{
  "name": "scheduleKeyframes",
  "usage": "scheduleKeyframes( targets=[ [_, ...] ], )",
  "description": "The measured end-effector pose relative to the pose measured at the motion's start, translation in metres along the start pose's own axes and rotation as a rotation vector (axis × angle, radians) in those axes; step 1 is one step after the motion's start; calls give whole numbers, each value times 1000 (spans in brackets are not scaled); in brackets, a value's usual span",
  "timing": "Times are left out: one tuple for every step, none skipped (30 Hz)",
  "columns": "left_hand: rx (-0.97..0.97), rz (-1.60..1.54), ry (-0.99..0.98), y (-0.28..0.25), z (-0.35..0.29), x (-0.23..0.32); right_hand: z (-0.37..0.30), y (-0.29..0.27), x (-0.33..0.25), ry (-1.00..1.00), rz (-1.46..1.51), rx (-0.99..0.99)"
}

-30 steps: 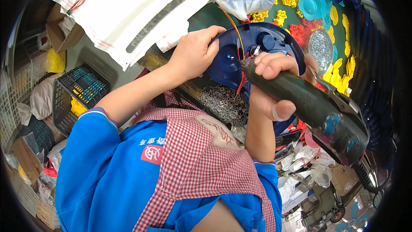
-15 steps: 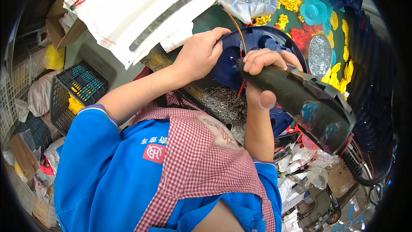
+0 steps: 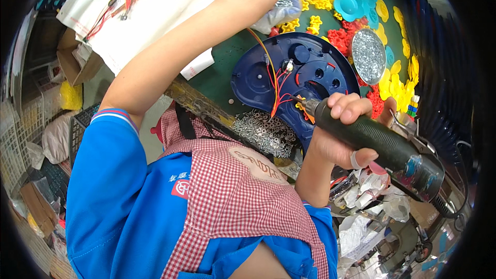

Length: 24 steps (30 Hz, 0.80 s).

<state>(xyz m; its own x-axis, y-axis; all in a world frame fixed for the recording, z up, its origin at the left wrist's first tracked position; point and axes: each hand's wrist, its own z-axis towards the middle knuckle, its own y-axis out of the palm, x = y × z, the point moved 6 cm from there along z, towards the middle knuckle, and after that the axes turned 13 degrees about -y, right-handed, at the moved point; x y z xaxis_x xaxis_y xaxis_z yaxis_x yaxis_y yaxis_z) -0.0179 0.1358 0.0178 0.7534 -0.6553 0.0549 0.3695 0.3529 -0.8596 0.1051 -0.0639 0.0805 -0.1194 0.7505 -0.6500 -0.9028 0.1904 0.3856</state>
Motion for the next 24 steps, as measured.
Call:
scheduleKeyframes(
  targets=[
    [-46, -12, -4, 5, 0, -2, 0, -1, -3, 4, -4, -33],
    [-111, -66, 2, 4, 3, -1, -1, -5, -8, -8, -15, -22],
    [-143, -118, -1, 0, 4, -2, -1, -8, -12, -15, -22, -13],
    [-175, -169, -4, -2, 5, -3, -1, -10, -15, -22, -28, -5],
    [-208, -214, -11, -5, 5, -5, -1, -11, -16, -24, -24, 0],
    [-192, -225, -26, -10, 5, -4, 0, -12, -17, -25, -20, 5],
    [-201, -234, -65, -9, 5, -6, -1, -14, -17, -24, -22, 6],
    [-210, -247, -104, -8, 4, -7, -1, -14, -17, -22, -28, 6],
    [-219, -259, -144, -7, 3, -9, -1, -15, -18, -21, -32, 6],
    [-200, -328, -157, -9, 3, -9, -2, -15, -20, -15, -48, 3],
    [-206, -393, -169, -14, 1, -6, -3, -16, -20, -15, -51, 7],
    [-215, -467, -176, -22, -5, 4, -4, -18, -22, -16, -62, 13],
    [-226, -541, -183, -31, -11, 14, -5, -20, -24, -18, -71, 19],
    [-304, -723, -133, -39, -25, 34, -6, -20, -25, -27, -62, 29],
    [-382, -911, -77, -47, -43, 56, -5, -19, -28, -39, -52, 37],
    [-368, -911, 65, -55, -62, 73, -5, -20, -28, -47, -26, 47],
    [-352, -929, 215, -64, -76, 87, -4, -17, -30, -56, -12, 56],
    [-384, -951, 162, -68, -80, 93, -5, -17, -31, -47, 24, 67],
    [-416, -972, 108, -69, -83, 97, -5, -17, -32, -39, 58, 80],
    [-374, -992, 66, -68, -87, 97, -5, -16, -34, -21, 98, 93],
    [-361, -1009, 91, -68, -90, 99, -7, -15, -35, -13, 118, 94],
    [-348, -1027, 114, -69, -92, 100, -8, -14, -36, -3, 137, 95],
    [-334, -1043, 140, -69, -94, 101, -9, -14, -36, 4, 157, 95],
    [-305, -1060, 182, -70, -96, 101, -10, -14, -35, 8, 158, 83]
  ],
)
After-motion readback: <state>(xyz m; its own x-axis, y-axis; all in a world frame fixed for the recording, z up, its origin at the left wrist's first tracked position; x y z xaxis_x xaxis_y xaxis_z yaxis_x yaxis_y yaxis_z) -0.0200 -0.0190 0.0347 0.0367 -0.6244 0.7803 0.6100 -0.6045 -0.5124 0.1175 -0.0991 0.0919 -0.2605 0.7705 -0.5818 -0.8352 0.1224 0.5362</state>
